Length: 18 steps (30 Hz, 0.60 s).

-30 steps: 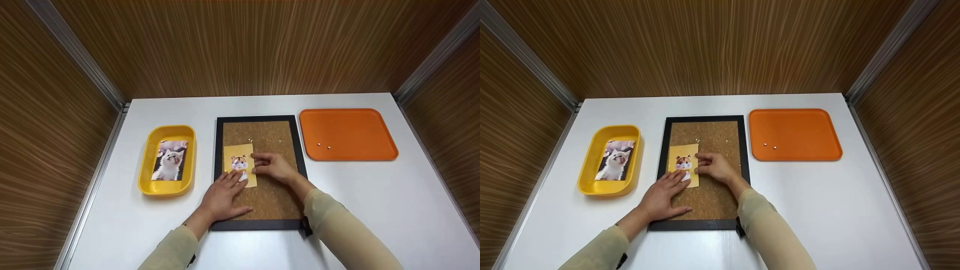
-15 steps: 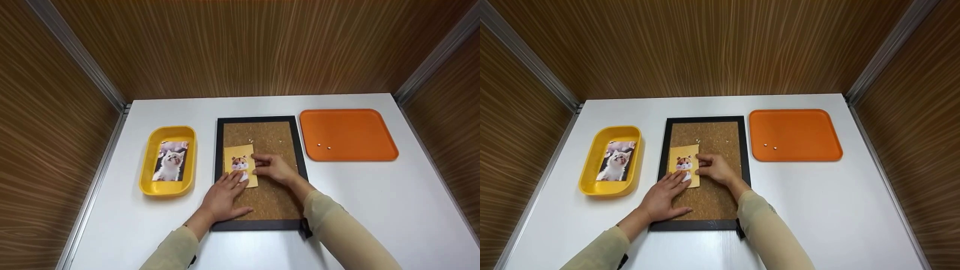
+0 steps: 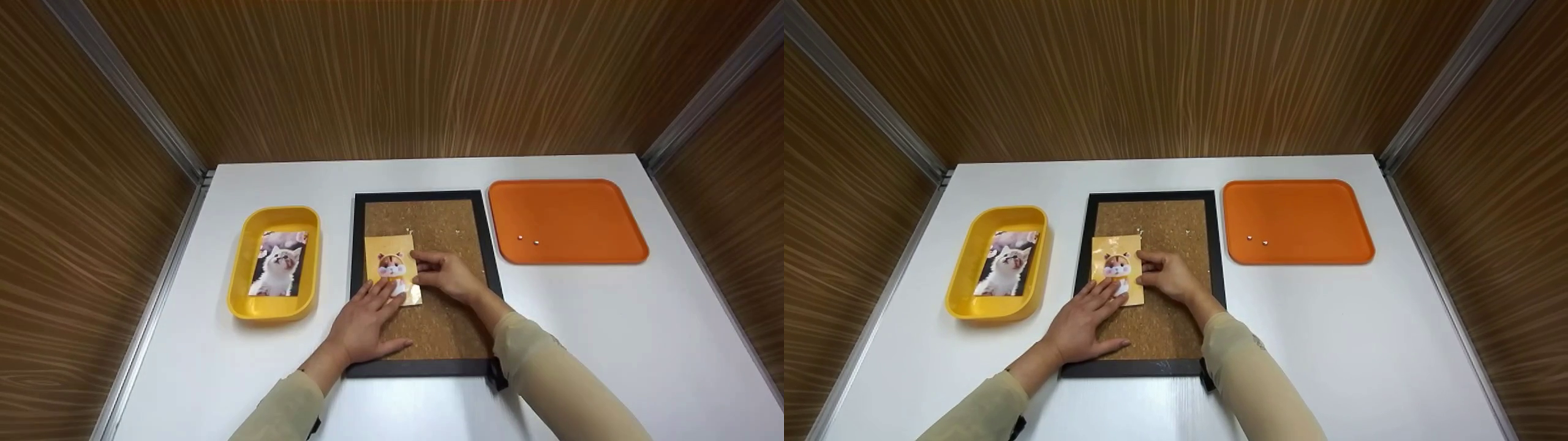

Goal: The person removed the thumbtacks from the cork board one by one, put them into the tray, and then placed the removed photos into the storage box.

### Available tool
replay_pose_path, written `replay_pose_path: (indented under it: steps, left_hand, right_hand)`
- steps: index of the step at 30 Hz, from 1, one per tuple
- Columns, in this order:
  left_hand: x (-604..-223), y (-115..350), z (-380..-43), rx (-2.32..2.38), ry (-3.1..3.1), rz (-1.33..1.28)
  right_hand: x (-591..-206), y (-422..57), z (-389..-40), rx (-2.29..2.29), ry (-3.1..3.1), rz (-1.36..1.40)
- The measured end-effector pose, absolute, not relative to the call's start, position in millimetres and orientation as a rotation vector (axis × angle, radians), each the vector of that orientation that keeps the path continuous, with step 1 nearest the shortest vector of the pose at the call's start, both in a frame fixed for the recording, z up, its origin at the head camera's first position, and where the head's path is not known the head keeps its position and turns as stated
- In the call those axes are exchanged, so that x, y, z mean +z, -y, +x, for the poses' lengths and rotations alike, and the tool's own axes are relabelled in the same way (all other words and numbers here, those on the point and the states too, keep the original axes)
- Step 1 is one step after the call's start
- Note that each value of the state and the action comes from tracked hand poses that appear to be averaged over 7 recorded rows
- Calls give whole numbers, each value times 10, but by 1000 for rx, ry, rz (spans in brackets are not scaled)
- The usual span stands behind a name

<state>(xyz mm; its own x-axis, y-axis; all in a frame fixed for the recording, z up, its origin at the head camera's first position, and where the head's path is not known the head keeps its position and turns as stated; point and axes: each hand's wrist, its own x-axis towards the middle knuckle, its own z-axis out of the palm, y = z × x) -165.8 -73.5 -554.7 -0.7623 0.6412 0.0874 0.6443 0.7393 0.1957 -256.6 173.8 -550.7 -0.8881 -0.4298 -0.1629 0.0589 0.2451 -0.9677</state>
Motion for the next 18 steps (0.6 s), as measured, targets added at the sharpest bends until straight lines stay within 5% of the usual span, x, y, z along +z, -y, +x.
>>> replay_pose_path:
  steps: [18]
  left_hand:
    - [-5457, 762, -1644, -253, 2930, -1047]
  right_hand:
    - [-5502, -1730, -2562, -1663, -2148, -210]
